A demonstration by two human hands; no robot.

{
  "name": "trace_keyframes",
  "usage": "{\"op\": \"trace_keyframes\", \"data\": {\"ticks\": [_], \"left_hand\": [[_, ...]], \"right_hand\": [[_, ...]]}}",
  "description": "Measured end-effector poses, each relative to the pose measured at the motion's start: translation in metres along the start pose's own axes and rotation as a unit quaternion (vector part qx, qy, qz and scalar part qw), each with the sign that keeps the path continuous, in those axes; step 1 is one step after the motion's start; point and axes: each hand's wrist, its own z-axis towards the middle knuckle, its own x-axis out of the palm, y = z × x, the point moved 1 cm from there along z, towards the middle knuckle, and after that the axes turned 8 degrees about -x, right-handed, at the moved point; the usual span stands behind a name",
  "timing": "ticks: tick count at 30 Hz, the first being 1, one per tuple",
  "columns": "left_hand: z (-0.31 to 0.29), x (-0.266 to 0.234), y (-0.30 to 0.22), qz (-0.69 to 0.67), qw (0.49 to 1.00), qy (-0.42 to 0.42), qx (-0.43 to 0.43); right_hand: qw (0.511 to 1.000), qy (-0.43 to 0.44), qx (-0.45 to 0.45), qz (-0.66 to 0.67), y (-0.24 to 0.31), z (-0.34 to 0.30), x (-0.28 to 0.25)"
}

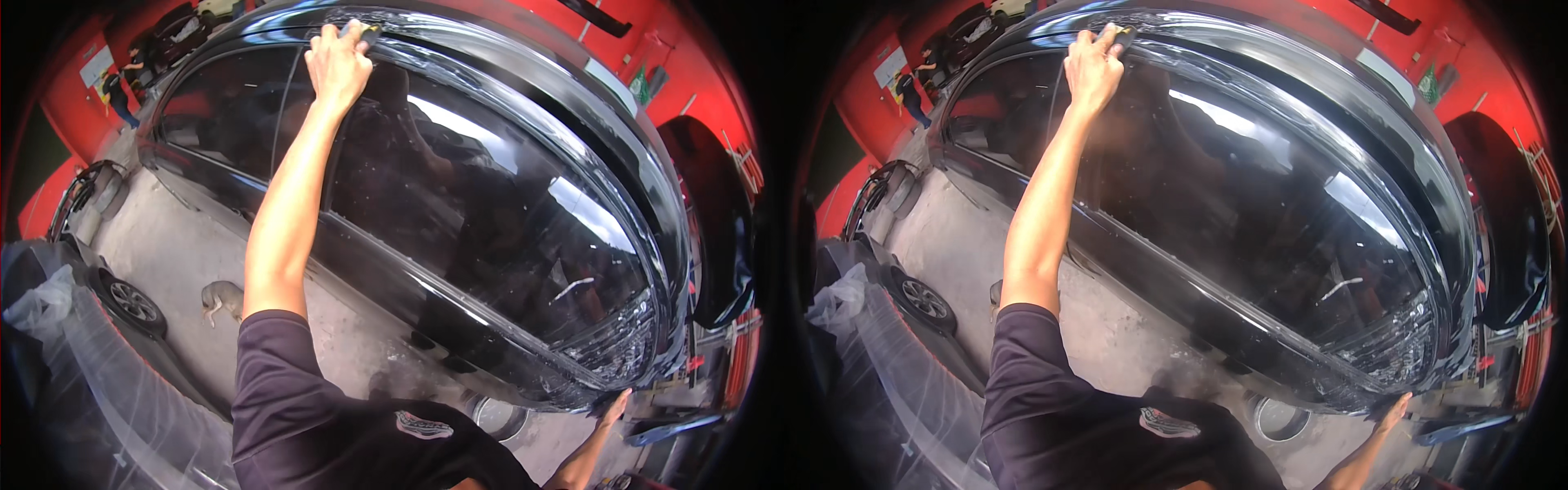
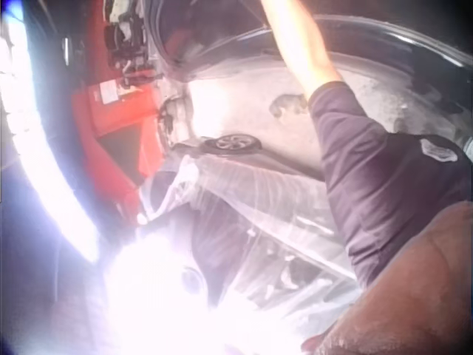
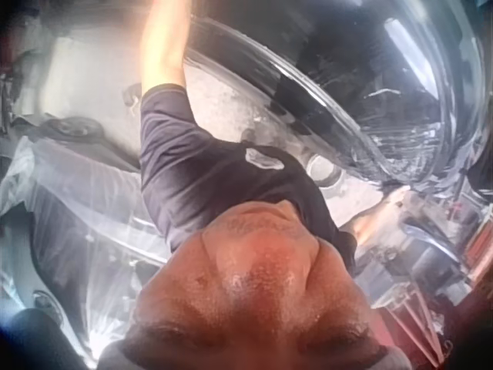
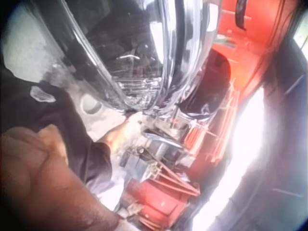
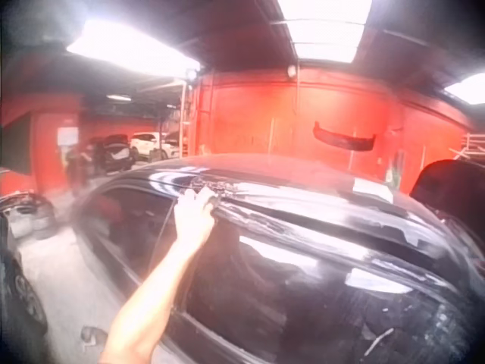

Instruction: The person applies a transparent protective film to the rear quarter panel of a black car. They use a squeegee to smooth the film and a purple cloth to wipe the surface, working methodically along the panel's curves and edges.

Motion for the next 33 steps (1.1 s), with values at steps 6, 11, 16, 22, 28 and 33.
{"op": "trace_keyframes", "data": {"ticks": [6,11,16,22,28,33], "left_hand": [[-0.093,-0.041,-0.165,-0.143,0.974,0.061,0.166],[-0.032,-0.029,-0.071,-0.033,0.996,0.052,0.058],[-0.078,-0.040,-0.161,-0.044,0.995,0.042,0.076],[-0.135,-0.050,-0.257,-0.212,0.947,0.029,0.239],[-0.070,-0.041,-0.151,-0.029,0.997,0.045,0.054],[-0.150,-0.060,-0.288,-0.196,0.951,0.072,0.227]], "right_hand": [[0.999,-0.022,0.008,0.034,0.004,-0.009,0.014],[0.998,-0.005,0.050,0.023,0.006,-0.011,0.011],[0.997,-0.044,-0.049,0.029,0.014,-0.019,0.026],[0.998,-0.052,-0.022,-0.009,0.014,-0.021,-0.007],[0.999,-0.031,-0.023,-0.027,0.009,-0.014,0.015],[1.000,-0.015,-0.028,0.000,-0.020,0.000,-0.004]]}}
